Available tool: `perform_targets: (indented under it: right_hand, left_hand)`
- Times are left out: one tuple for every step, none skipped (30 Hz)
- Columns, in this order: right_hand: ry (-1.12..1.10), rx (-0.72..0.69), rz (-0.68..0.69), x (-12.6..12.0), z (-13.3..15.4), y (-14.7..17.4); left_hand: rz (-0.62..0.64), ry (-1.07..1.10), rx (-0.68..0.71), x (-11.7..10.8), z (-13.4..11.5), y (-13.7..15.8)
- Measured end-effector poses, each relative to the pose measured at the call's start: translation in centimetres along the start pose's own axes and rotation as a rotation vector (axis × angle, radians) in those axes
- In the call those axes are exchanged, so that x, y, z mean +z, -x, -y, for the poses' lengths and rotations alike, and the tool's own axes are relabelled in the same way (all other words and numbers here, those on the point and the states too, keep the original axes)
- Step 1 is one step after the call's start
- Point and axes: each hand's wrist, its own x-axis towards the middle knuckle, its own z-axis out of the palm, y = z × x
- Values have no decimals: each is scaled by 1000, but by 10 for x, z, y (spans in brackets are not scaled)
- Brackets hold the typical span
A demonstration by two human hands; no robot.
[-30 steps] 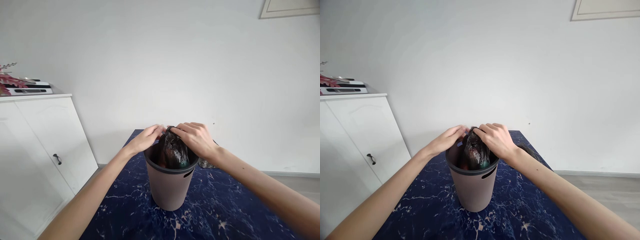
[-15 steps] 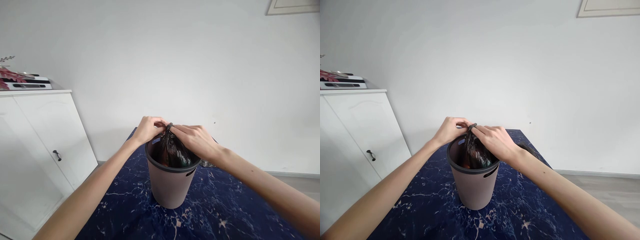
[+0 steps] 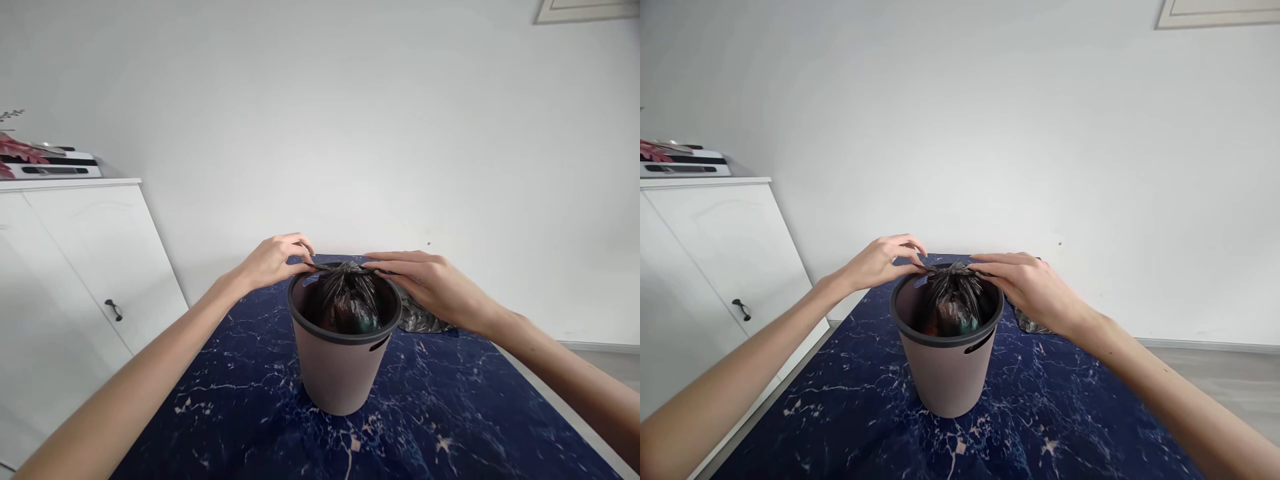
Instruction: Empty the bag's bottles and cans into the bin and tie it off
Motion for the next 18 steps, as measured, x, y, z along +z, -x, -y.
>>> perform_targets:
  right_hand:
    - [24, 15, -4, 0, -2, 4]
    - [49, 28, -2, 1, -4, 7]
    - [66, 43, 0, 1, -5, 11]
    - [73, 60, 2, 1, -6, 14]
    - [68, 84, 6, 1, -7, 17]
    - [48, 116, 11, 0, -6, 18]
    - [12, 155, 18, -1, -5, 18]
    - [-42, 198, 28, -3, -3, 17]
    - [-113, 243, 38, -5, 0, 15]
    - [-194, 290, 52, -8, 3, 12]
    - [-274, 340, 67, -10, 7, 8]
    - [-350, 389, 81, -13, 11, 4]
    - [-427, 436, 94, -14, 15, 0]
    - [-515, 480, 105, -15, 19, -4]
    - [-620, 517, 118, -15, 22, -8]
    - [-739, 546, 134, -13, 24, -11]
    - [-863, 567, 151, -11, 25, -14]
    - [-975, 581, 168, -9, 26, -17]
  left_hand:
    - [19, 3, 8, -2, 1, 2]
    - [31, -3, 12, -5, 2, 3]
    - [38, -11, 14, -7, 2, 5]
    - [41, -8, 11, -9, 2, 6]
    - [38, 9, 0, -11, 1, 7]
    - [28, 41, -19, -13, -2, 8]
    - [16, 92, -48, -14, -5, 9]
    - [11, 169, -83, -15, -9, 9]
    - [22, 274, -118, -16, -14, 8]
    - [52, 405, -150, -16, -19, 7]
    - [95, 552, -174, -15, -24, 6]
    - [147, 702, -192, -14, -29, 4]
    - [200, 842, -203, -12, -34, 2]
    - [244, 961, -214, -9, -37, 1]
    - [269, 1057, -229, -5, -41, -1]
    - [274, 1134, -248, -2, -43, -2]
    - [263, 1199, -267, 2, -46, -4]
    - [237, 1256, -282, 5, -48, -6]
